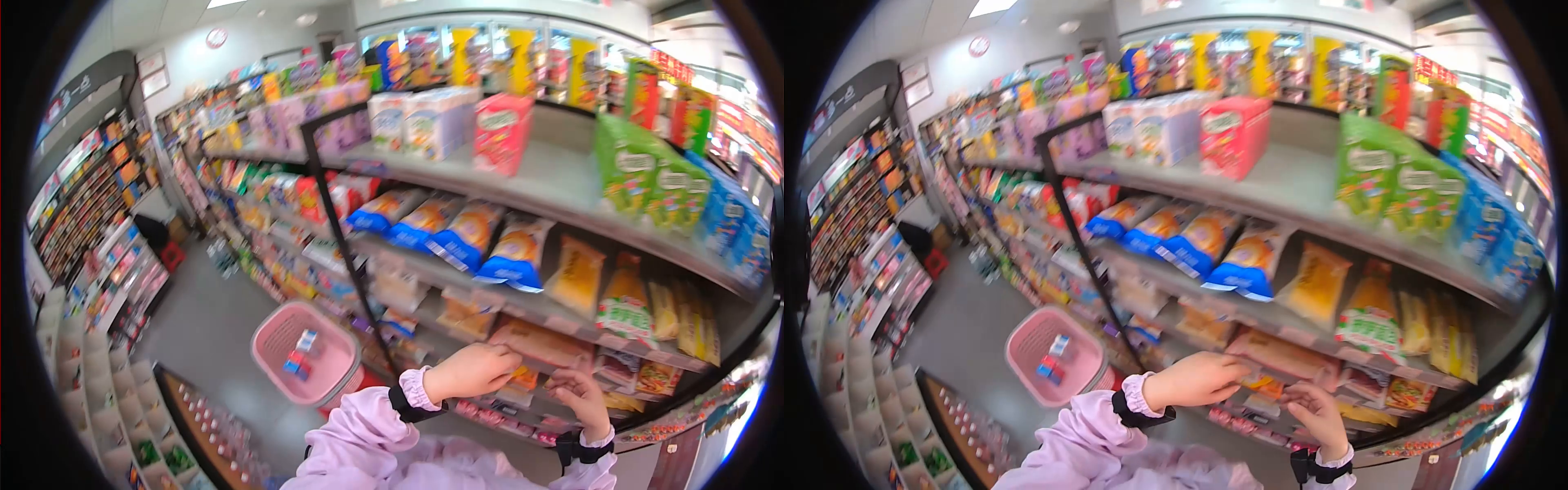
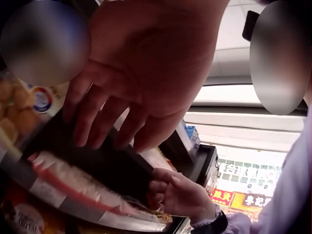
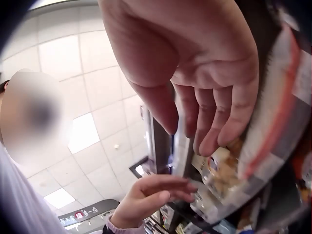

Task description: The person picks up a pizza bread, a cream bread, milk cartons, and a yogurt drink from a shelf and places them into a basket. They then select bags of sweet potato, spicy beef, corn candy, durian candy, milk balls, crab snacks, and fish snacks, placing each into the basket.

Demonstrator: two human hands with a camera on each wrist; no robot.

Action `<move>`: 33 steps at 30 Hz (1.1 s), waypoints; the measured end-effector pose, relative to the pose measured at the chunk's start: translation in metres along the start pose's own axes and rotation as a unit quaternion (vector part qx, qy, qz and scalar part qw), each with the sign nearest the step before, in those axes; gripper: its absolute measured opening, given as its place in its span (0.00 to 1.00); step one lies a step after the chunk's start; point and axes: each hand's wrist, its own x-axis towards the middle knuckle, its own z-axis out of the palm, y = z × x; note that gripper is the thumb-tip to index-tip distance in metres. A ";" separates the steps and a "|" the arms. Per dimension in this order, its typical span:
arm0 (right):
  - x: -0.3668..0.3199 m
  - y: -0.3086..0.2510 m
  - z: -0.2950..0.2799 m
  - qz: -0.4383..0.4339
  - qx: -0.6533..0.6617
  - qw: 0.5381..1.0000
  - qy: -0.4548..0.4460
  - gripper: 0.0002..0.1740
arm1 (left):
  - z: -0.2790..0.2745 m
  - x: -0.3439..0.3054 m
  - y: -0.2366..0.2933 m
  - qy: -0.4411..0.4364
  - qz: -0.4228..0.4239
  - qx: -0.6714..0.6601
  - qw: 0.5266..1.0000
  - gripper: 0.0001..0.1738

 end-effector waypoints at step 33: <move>0.218 0.171 0.289 0.304 -0.193 0.928 -0.096 0.11 | 0.047 -0.527 -0.437 0.163 -0.810 0.038 0.562 0.37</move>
